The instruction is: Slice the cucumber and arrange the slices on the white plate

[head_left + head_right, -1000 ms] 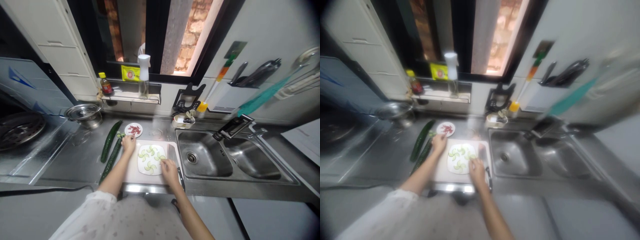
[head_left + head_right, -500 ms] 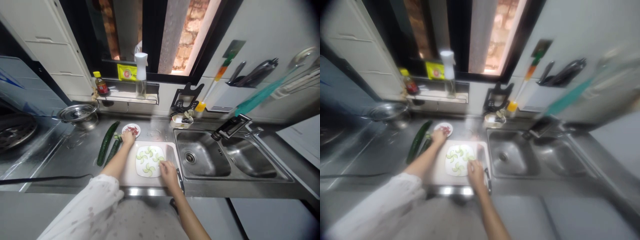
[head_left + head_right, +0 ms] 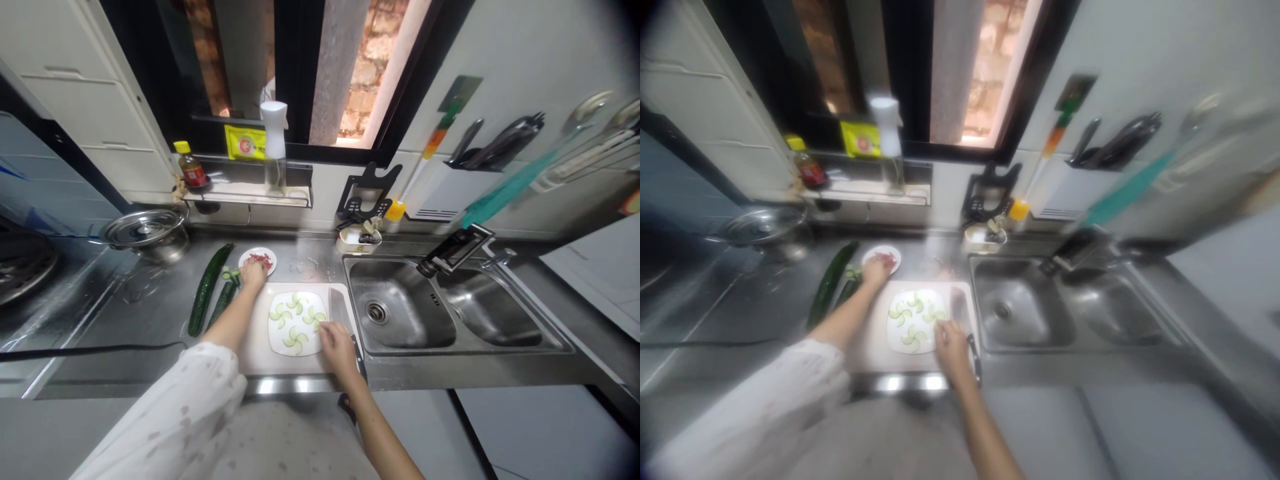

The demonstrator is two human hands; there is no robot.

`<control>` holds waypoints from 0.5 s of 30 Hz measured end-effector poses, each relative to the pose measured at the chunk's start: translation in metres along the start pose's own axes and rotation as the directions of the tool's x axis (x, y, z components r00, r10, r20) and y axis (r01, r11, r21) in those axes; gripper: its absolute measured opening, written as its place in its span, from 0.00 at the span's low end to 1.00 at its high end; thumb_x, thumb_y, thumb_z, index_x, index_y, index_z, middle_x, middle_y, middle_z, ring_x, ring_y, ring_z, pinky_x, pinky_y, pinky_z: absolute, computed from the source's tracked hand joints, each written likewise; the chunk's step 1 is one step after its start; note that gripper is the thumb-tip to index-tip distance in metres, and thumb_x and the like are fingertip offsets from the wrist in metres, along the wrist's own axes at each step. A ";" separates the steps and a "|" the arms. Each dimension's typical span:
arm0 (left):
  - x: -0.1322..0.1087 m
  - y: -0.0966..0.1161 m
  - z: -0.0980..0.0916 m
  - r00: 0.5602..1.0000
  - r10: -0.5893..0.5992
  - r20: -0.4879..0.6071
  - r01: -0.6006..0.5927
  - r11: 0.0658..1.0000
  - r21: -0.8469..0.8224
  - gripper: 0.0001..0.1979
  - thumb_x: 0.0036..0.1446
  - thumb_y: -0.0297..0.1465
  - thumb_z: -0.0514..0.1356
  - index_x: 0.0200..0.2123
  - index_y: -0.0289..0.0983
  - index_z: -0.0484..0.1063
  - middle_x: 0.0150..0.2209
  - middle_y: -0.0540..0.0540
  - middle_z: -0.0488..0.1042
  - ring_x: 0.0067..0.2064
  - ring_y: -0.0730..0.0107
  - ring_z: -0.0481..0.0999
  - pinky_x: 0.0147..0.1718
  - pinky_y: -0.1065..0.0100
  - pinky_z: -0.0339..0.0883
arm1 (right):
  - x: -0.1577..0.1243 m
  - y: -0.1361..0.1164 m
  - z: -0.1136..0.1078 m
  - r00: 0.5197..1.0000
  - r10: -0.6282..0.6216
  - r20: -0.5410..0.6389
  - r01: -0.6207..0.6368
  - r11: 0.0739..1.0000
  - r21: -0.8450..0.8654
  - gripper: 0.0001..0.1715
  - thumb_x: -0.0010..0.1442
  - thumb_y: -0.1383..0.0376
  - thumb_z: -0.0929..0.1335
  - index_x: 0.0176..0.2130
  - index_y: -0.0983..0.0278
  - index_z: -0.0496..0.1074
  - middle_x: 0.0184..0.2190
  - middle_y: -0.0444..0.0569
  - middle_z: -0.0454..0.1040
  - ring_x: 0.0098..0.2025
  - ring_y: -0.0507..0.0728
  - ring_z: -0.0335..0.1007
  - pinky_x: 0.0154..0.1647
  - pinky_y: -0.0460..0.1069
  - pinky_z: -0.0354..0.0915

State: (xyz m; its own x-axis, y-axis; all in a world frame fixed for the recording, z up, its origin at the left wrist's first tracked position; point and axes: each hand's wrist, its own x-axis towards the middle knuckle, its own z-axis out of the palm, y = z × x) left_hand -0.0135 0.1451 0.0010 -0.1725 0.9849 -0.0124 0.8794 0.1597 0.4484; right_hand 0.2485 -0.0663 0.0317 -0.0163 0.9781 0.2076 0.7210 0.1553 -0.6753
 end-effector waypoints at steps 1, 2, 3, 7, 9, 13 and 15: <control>0.001 0.000 0.000 1.000 0.000 0.000 0.000 1.000 -0.001 0.16 0.60 0.39 0.55 0.44 0.38 0.77 0.51 0.38 0.72 0.54 0.53 0.61 0.54 0.58 0.53 | 0.000 0.000 0.000 1.000 0.001 0.003 -0.001 1.000 -0.002 0.17 0.64 0.61 0.60 0.39 0.62 0.77 0.35 0.53 0.77 0.41 0.59 0.70 0.44 0.52 0.64; 0.001 0.000 0.000 1.000 -0.002 0.000 0.002 1.000 -0.003 0.16 0.60 0.39 0.55 0.44 0.38 0.77 0.51 0.38 0.72 0.54 0.53 0.61 0.54 0.58 0.53 | 0.000 0.001 0.000 1.000 0.001 0.007 -0.001 1.000 -0.003 0.17 0.64 0.61 0.61 0.40 0.62 0.77 0.35 0.53 0.77 0.41 0.59 0.70 0.44 0.52 0.64; 0.002 0.000 -0.001 1.000 -0.004 -0.001 0.004 1.000 -0.006 0.17 0.60 0.39 0.55 0.44 0.38 0.77 0.51 0.38 0.72 0.54 0.53 0.62 0.53 0.58 0.53 | 0.000 0.001 0.001 1.000 0.002 0.009 -0.002 1.000 0.000 0.17 0.64 0.62 0.61 0.40 0.62 0.77 0.36 0.53 0.77 0.41 0.59 0.70 0.45 0.52 0.64; 0.002 -0.004 -0.002 1.000 -0.023 -0.006 0.022 0.999 -0.035 0.17 0.59 0.40 0.56 0.44 0.36 0.77 0.51 0.37 0.72 0.54 0.52 0.63 0.52 0.59 0.55 | 0.001 0.003 0.002 1.000 0.005 0.011 -0.005 1.000 0.009 0.17 0.64 0.62 0.60 0.39 0.63 0.77 0.36 0.52 0.77 0.41 0.59 0.70 0.45 0.52 0.64; 0.001 -0.008 -0.004 0.999 -0.037 -0.013 0.036 0.997 -0.062 0.17 0.58 0.39 0.56 0.43 0.36 0.77 0.50 0.37 0.73 0.53 0.53 0.65 0.51 0.60 0.56 | 0.002 0.004 0.003 1.000 0.004 0.011 -0.004 1.000 0.006 0.17 0.64 0.62 0.60 0.39 0.63 0.76 0.35 0.52 0.77 0.41 0.59 0.69 0.45 0.52 0.63; 0.000 -0.015 -0.008 0.998 -0.066 -0.019 0.062 0.986 -0.154 0.15 0.56 0.39 0.57 0.41 0.38 0.79 0.45 0.41 0.77 0.50 0.56 0.69 0.49 0.63 0.59 | 0.002 0.003 0.004 1.000 0.001 0.006 -0.001 1.000 -0.006 0.17 0.64 0.62 0.60 0.39 0.62 0.77 0.35 0.52 0.77 0.41 0.59 0.69 0.45 0.52 0.63; 0.000 -0.017 -0.009 0.998 -0.060 -0.009 0.056 0.971 -0.232 0.14 0.55 0.38 0.57 0.39 0.39 0.79 0.41 0.44 0.79 0.47 0.59 0.71 0.47 0.65 0.61 | 0.002 0.003 0.005 1.000 0.002 0.007 -0.002 1.000 -0.012 0.16 0.64 0.62 0.61 0.39 0.62 0.77 0.35 0.52 0.77 0.41 0.59 0.69 0.44 0.52 0.63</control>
State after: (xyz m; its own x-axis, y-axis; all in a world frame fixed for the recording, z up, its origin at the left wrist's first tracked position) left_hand -0.0327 0.1421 0.0014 -0.2289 0.9730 -0.0314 0.7417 0.1951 0.6417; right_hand 0.2476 -0.0628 0.0264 -0.0201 0.9793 0.2013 0.7291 0.1521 -0.6672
